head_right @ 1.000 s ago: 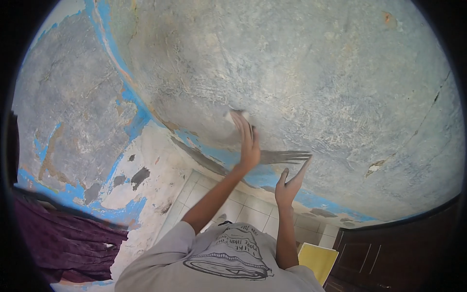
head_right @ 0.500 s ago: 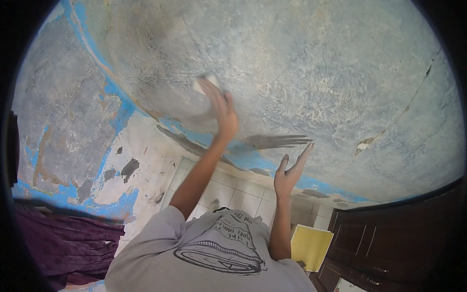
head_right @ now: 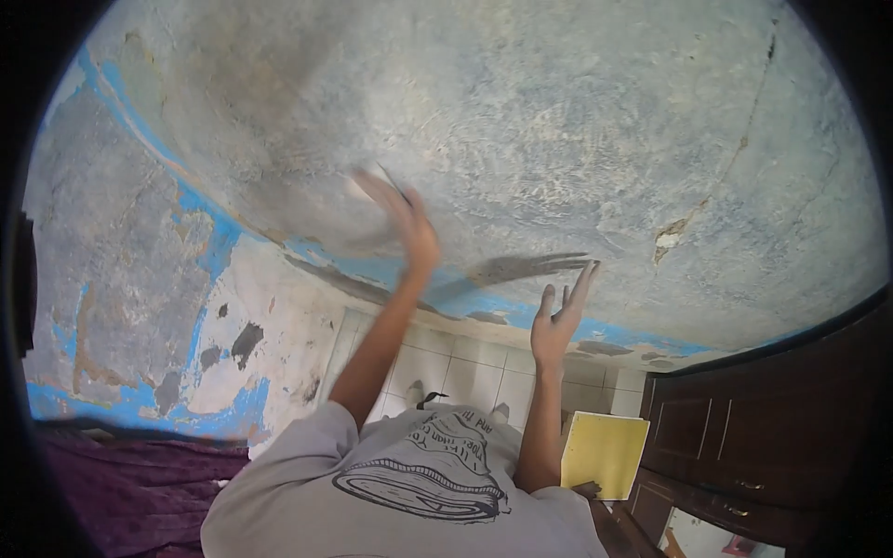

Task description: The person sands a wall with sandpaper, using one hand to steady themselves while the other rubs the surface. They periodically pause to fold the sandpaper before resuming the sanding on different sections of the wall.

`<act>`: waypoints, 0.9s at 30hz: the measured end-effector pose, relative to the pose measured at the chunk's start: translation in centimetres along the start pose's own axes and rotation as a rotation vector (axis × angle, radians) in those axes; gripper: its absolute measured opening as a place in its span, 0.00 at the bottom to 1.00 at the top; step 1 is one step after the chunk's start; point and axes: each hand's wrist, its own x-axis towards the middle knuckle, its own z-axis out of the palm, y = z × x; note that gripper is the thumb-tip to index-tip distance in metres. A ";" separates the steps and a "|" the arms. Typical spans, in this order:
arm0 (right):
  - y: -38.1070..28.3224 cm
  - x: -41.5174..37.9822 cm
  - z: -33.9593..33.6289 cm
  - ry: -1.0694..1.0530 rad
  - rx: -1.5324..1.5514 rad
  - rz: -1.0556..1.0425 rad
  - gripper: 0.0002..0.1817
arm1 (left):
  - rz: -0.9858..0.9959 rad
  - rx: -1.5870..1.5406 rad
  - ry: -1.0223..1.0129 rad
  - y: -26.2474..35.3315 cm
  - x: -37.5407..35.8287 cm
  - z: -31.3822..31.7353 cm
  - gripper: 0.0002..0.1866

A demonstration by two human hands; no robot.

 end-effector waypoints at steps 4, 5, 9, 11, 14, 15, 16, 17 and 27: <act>0.5 -1.0 -2.3 -0.023 -0.047 0.032 0.40 | -0.135 -0.091 -0.174 1.6 -7.7 2.4 0.43; 0.6 -1.2 -3.1 -0.020 -0.054 0.045 0.40 | -0.079 -0.065 -0.110 1.3 -6.9 2.9 0.43; 1.9 -0.8 -5.2 0.005 -0.027 0.058 0.39 | 0.033 -0.072 0.053 3.9 3.0 -0.3 0.44; 1.9 -0.2 -5.3 -0.008 -0.010 0.056 0.39 | -0.021 -0.163 0.078 5.7 4.9 -1.5 0.43; 1.3 0.5 -4.6 -0.034 -0.010 0.000 0.39 | 0.120 0.186 0.038 2.1 -4.0 5.5 0.40; 1.0 0.8 -4.6 -0.044 -0.021 -0.028 0.39 | 0.085 0.030 0.066 1.8 -2.9 5.1 0.40; 0.6 1.1 -4.9 -0.031 -0.089 -0.103 0.39 | 0.045 -0.129 0.093 1.5 -1.1 4.3 0.39; -0.1 1.9 -5.1 -0.015 -0.154 -0.183 0.40 | 0.011 -0.292 0.121 1.7 0.5 4.2 0.39; 0.0 3.5 -4.9 0.043 -0.273 -0.321 0.37 | 0.094 0.131 0.153 3.8 1.6 4.5 0.48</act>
